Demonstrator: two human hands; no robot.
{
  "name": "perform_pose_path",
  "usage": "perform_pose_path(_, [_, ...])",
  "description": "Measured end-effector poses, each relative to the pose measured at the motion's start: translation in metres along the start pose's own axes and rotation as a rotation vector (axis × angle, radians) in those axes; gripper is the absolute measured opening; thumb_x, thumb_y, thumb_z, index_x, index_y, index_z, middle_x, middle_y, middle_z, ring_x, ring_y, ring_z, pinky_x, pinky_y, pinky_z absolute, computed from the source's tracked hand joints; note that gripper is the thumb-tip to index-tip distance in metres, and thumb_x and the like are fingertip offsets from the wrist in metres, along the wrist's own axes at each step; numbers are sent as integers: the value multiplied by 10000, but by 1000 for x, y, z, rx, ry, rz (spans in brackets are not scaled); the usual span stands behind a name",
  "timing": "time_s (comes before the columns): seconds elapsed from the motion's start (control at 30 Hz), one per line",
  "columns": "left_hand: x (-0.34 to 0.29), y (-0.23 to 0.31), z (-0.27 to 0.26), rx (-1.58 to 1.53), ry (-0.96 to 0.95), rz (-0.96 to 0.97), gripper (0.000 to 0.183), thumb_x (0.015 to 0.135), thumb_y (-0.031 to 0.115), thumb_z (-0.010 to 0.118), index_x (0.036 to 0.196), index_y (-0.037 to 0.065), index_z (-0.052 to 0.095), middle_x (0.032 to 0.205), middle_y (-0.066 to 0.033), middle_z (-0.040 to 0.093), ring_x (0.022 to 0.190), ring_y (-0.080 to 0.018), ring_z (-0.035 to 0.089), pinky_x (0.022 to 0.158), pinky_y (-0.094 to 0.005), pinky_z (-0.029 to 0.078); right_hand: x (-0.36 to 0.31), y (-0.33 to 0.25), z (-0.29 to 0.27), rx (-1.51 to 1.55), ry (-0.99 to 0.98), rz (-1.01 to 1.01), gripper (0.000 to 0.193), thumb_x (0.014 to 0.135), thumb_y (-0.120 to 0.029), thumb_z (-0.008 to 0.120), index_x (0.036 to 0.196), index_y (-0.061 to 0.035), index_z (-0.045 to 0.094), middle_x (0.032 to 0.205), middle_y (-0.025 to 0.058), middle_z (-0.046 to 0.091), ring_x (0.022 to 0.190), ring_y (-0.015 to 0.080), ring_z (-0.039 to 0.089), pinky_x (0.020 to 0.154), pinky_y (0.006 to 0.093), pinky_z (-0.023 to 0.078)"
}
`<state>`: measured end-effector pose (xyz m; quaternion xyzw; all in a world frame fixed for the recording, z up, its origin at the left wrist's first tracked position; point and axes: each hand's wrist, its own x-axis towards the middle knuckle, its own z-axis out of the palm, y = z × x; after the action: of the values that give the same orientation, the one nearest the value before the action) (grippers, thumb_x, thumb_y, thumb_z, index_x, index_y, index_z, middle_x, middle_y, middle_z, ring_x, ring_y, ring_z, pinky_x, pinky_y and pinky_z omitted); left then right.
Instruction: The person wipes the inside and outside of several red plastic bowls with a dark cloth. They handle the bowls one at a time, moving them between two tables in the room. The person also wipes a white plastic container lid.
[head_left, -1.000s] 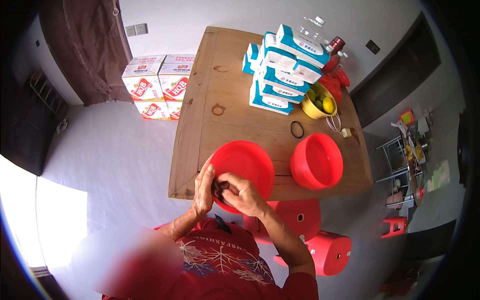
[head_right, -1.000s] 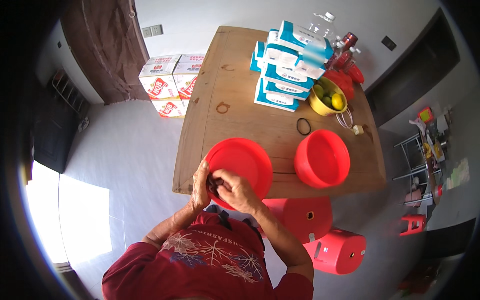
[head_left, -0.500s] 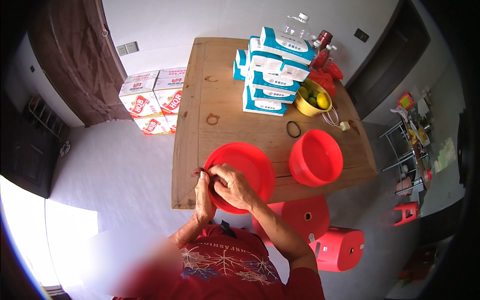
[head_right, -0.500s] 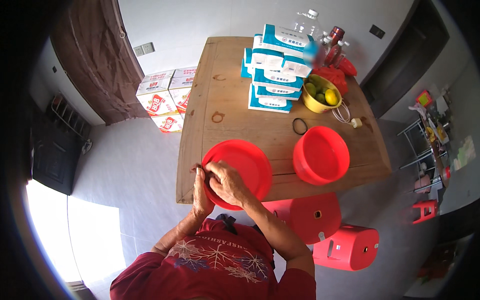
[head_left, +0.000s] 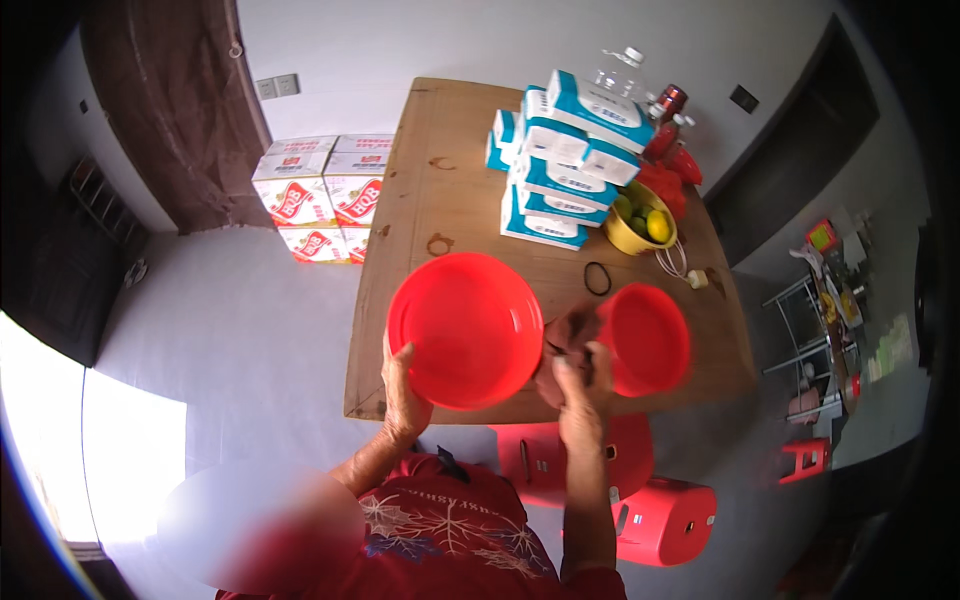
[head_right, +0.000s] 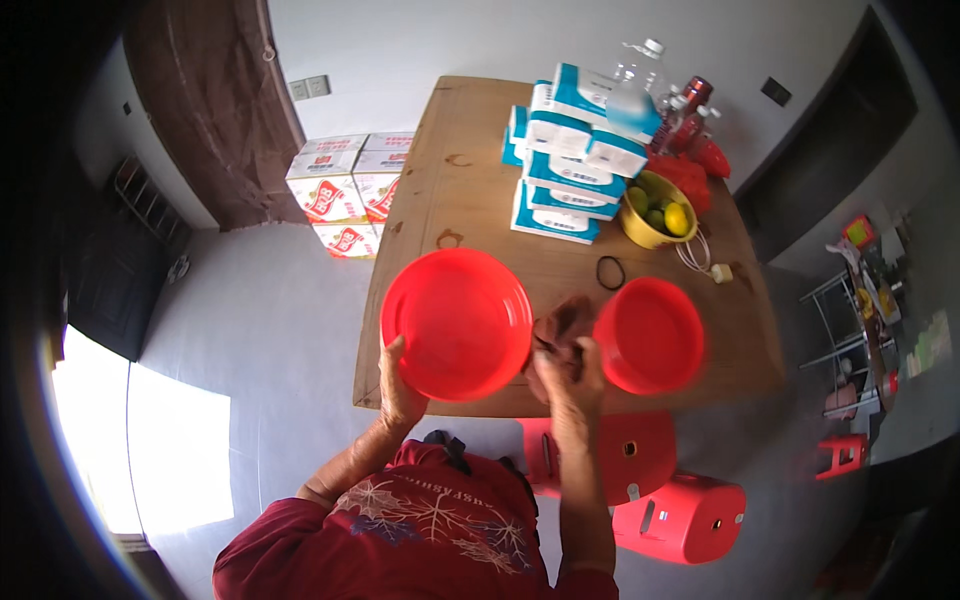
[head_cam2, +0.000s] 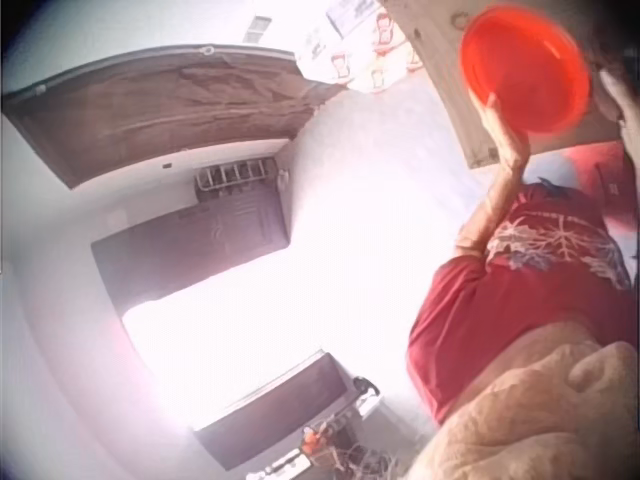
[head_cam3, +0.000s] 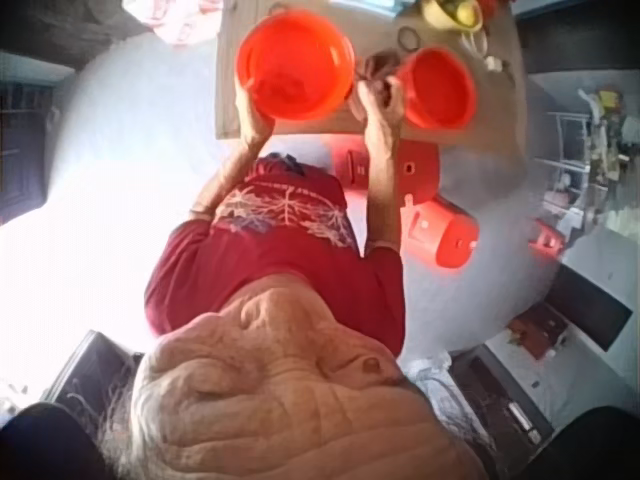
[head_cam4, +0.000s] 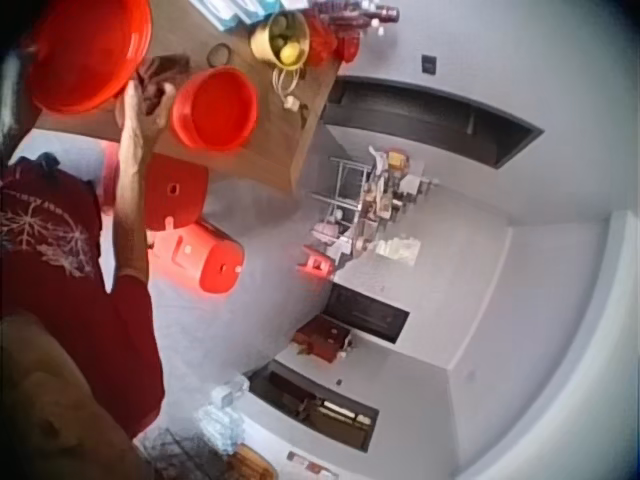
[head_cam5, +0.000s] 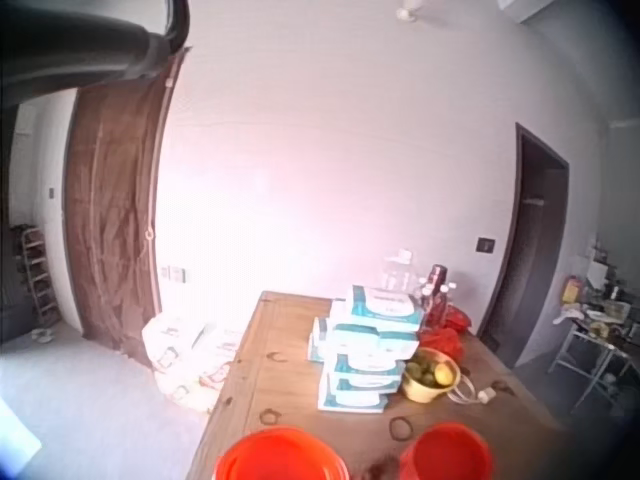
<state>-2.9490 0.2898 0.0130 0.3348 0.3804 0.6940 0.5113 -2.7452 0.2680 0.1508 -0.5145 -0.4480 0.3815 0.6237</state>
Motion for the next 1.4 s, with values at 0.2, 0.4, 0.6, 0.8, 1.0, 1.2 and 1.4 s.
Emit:
perform_pose_path(0.2, [0,58,52,90,-119,-40,600,875,243,495,1403,34,301,1357,-145,398,1263,-257,370,1047,-388,306,13,39,17,34,66,71,219,799,1,639,962,-67,510,745,-55,398,631,48,377,553,193,342])
perform_pose_path(0.4, [-23,101,72,1128,-374,724,540,786,254,688,1234,20,496,1272,-166,496,1247,-346,426,1008,-508,351,25,36,19,-299,101,-159,193,775,29,612,932,-16,509,710,-18,434,612,75,390,541,232,365])
perform_pose_path(0.6, [-19,76,81,1088,-424,445,308,770,84,658,1070,23,622,1183,-154,565,1153,-335,523,935,-438,448,10,17,52,-444,-37,-429,262,771,-82,697,942,-15,510,755,66,492,581,140,422,522,284,386])
perform_pose_path(0.8, [-1,78,65,310,-555,247,350,885,36,596,1226,60,521,1130,-18,576,1030,-78,496,892,-269,434,-23,5,67,-639,-112,-996,176,745,-110,704,889,-69,610,1064,122,539,957,304,510,783,425,418])
perform_pose_path(1.0, [-16,79,53,-18,-657,-76,264,939,89,552,1201,60,553,1084,18,581,1030,-64,486,913,-258,414,20,-24,68,-624,-106,-808,193,774,-87,670,958,-83,612,970,107,564,830,277,552,697,390,422])
perform_pose_path(1.2, [-30,80,47,35,-686,-224,278,914,109,599,1183,43,580,1094,15,590,1021,-72,501,905,-257,411,77,-23,47,-377,-353,-349,139,863,-47,593,986,3,633,843,79,659,712,129,609,651,257,483])
perform_pose_path(1.4, [-22,64,40,-118,-567,-160,314,933,124,568,1237,57,522,1111,-2,589,1041,-84,521,916,-276,439,1,-31,71,-657,-369,-770,150,804,-14,620,953,-5,638,985,141,592,921,312,587,790,381,479])
